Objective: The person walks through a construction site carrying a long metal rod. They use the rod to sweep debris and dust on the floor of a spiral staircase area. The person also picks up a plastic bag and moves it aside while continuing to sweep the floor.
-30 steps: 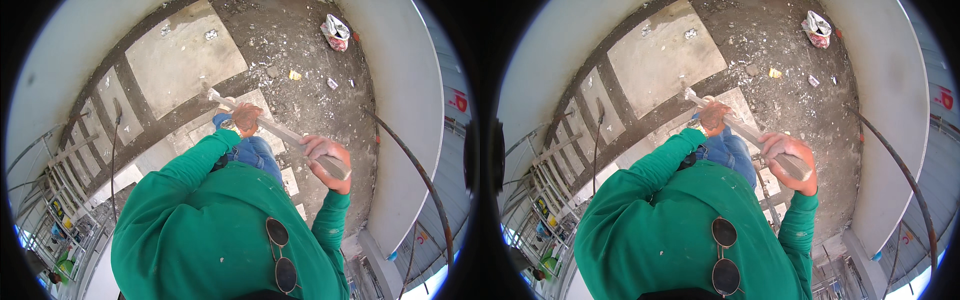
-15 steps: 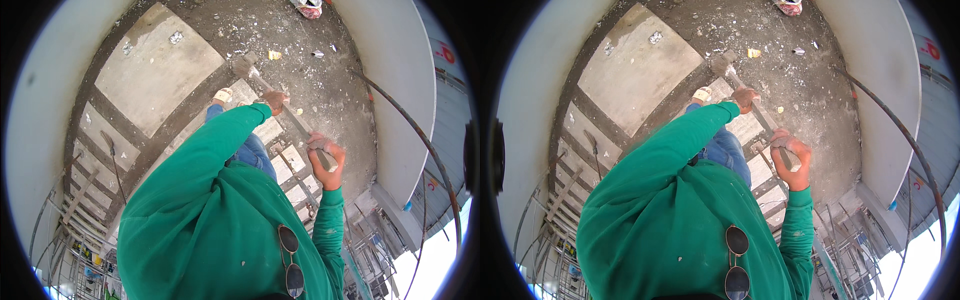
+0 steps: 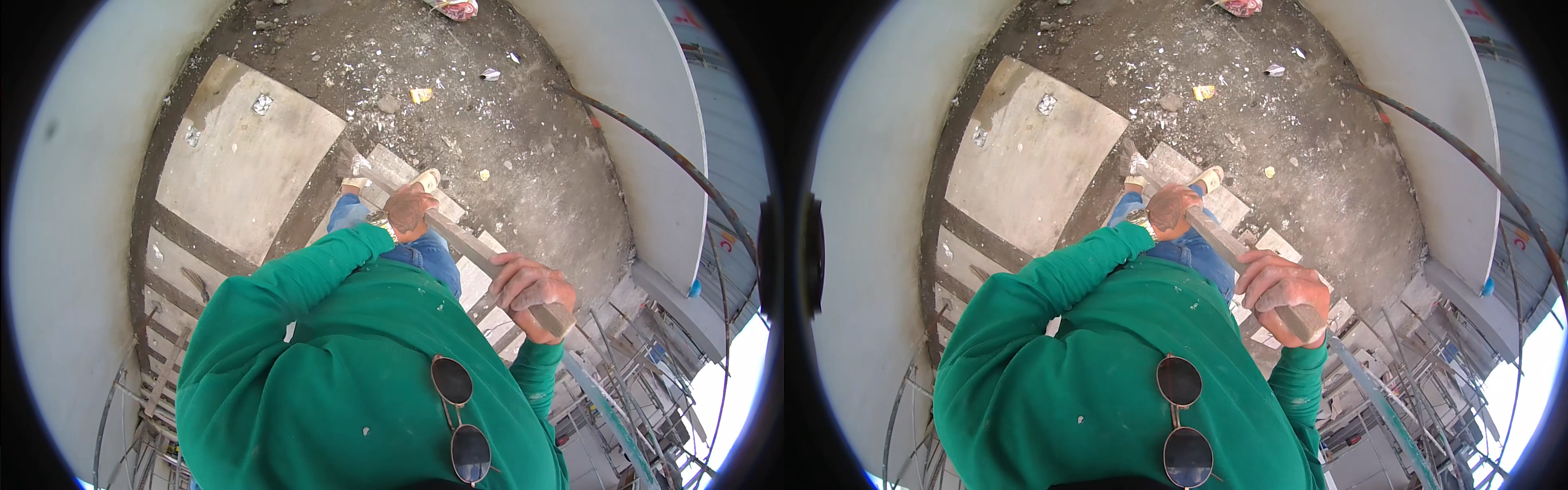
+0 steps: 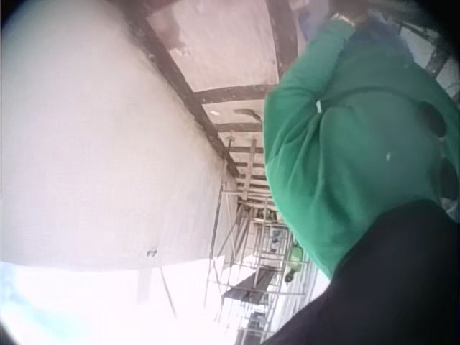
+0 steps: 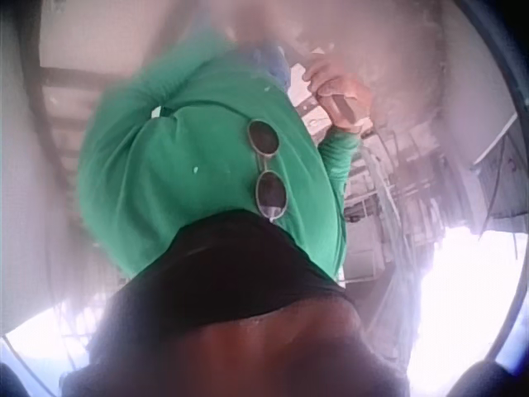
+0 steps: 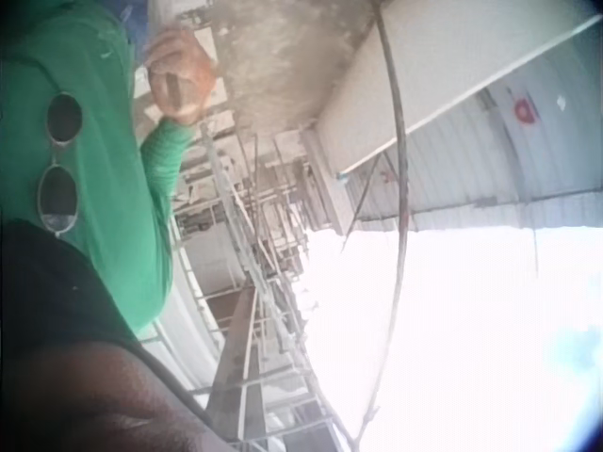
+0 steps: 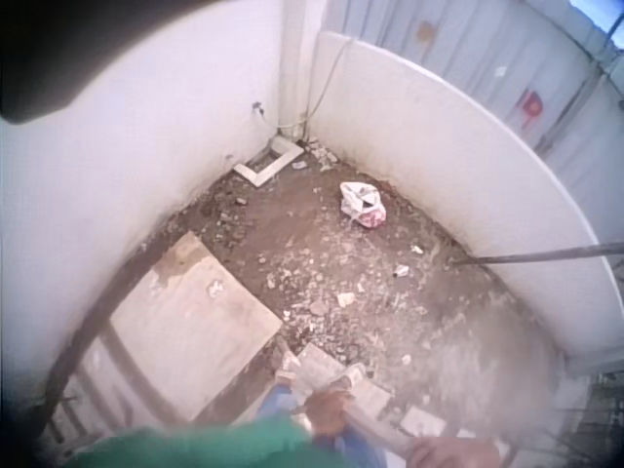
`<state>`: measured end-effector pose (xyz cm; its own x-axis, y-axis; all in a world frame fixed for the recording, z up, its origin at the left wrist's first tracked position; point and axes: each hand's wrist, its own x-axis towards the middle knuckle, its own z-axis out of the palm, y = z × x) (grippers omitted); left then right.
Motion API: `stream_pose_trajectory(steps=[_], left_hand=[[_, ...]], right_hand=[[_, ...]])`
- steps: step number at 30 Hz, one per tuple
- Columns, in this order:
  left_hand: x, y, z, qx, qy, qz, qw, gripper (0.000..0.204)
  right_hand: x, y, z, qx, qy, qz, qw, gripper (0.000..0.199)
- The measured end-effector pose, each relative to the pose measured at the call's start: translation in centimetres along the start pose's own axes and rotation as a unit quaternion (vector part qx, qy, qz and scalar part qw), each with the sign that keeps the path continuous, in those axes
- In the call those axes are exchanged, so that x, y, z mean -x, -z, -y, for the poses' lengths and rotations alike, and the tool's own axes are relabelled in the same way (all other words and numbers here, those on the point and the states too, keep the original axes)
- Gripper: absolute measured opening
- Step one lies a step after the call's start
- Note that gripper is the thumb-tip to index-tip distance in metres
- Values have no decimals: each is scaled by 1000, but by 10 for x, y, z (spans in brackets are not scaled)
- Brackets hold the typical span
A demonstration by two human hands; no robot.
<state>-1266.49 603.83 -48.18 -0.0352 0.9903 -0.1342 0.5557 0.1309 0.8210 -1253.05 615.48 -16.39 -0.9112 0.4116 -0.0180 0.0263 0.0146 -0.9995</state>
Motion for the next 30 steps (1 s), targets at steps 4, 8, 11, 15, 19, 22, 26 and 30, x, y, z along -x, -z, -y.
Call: stream_pose_trajectory(steps=[4,8,11,15,19,22,26,30], left_hand=[[-48,-31,30,-84,91,95,988,30],[-130,-83,17,-42,37,84,995,40],[-168,-119,4,-7,-4,78,997,42],[-180,-134,-22,-6,-23,66,998,39],[-157,-90,-59,32,-88,30,995,42],[-135,-23,-106,10,-88,106,990,42],[-124,-80,-53,-19,-76,84,993,29],[-154,-116,-20,-27,-22,208,978,26]], right_hand=[[11,40,-74,40,-39,-26,998,15],[25,65,-66,181,-52,-23,982,14],[43,96,-64,192,-69,-70,976,16],[41,93,-45,221,-71,-62,971,18],[32,75,-9,259,-27,7,965,25],[36,66,21,174,48,-47,982,25],[53,92,3,109,14,-106,988,20],[72,86,-66,123,-71,-225,964,16]])
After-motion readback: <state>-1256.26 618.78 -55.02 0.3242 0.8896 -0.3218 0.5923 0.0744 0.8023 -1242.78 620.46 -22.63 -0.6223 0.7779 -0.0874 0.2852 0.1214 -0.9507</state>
